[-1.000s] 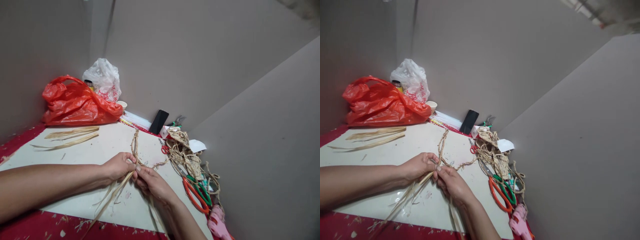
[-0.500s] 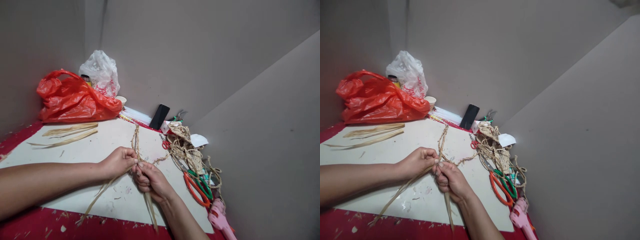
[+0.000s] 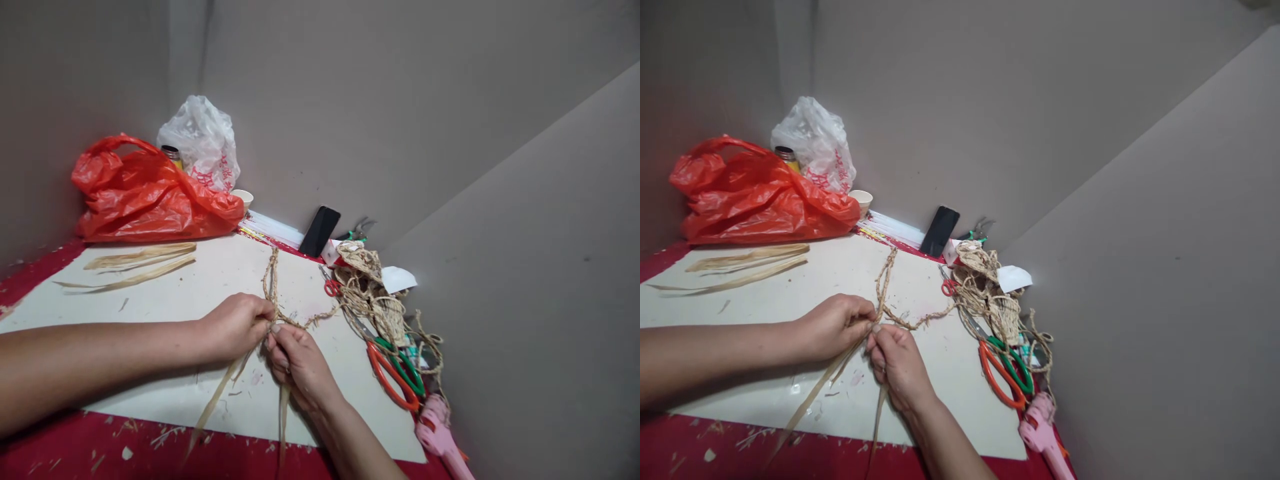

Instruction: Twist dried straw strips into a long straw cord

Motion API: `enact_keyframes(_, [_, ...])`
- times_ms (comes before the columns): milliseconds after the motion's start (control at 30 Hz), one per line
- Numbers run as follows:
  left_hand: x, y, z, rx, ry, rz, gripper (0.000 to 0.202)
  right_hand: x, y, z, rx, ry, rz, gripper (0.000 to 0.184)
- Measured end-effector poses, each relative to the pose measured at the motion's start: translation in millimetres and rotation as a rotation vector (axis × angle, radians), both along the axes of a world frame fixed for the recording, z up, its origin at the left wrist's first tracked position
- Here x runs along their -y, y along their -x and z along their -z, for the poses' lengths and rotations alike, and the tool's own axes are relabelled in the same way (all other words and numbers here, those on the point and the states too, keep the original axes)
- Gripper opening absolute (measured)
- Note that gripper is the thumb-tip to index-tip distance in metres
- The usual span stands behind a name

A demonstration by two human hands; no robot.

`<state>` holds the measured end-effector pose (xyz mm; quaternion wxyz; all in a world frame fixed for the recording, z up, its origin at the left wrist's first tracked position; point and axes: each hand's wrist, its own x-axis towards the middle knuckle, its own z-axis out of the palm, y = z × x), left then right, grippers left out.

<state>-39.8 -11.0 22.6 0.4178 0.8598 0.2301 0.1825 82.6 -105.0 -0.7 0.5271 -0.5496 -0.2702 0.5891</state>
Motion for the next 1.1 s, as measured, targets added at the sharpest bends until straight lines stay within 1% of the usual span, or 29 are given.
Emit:
enact_keyframes(67, [1,1,-2.5,-0.023,-0.003,-0.001,0.018,0,1,-0.3,-0.011,0.001,0.005,0.034])
enact_keyframes(200, [5,1,-7.8,-0.106,0.052,-0.018,0.015,0,3,1.9,0.006,-0.017,0.034,0.033])
enact_keyframes(333, [13,2,-11.0,-0.129,0.093,-0.025,0.013,0,6,3.9,0.068,-0.057,0.078,0.044])
enact_keyframes(400, [17,2,-10.1,-0.14,0.114,-0.032,0.012,1,8,3.2,0.073,-0.048,0.087,0.047])
enact_keyframes(600, [28,1,-1.8,-0.137,0.156,-0.04,0.015,3,10,2.3,-0.005,-0.018,0.083,0.045])
enact_keyframes(667, [30,2,-2.6,-0.139,0.162,-0.041,0.018,3,9,2.6,-0.015,-0.016,0.088,0.044])
enact_keyframes(733, [27,3,-7.0,-0.143,0.152,-0.036,0.018,3,7,2.0,-0.042,-0.014,0.095,0.042])
enact_keyframes(833, [15,6,-16.4,-0.139,0.12,-0.021,0.016,3,4,-0.1,-0.09,-0.016,0.101,0.04])
enact_keyframes(900, [6,5,-18.8,-0.074,0.078,-0.065,0.02,3,2,-1.1,-0.121,-0.022,0.092,0.036])
enact_keyframes(933, [2,4,-17.8,-0.026,0.075,-0.094,0.021,3,2,-1.3,-0.136,-0.026,0.084,0.033])
enact_keyframes(967, [-1,2,-15.2,0.021,0.109,-0.111,0.02,3,1,-1.4,-0.147,-0.027,0.072,0.031])
enact_keyframes(1000, [-3,0,-11.3,0.054,0.193,-0.11,0.019,2,0,-1.5,-0.155,-0.029,0.06,0.029])
enact_keyframes(1033, [-3,-2,-6.6,0.057,0.324,-0.082,0.018,2,-1,-1.6,-0.158,-0.033,0.044,0.029])
enact_keyframes(1100, [-1,-7,3.2,-0.009,0.624,0.006,0.019,1,-3,-2.4,-0.158,-0.044,-0.003,0.03])
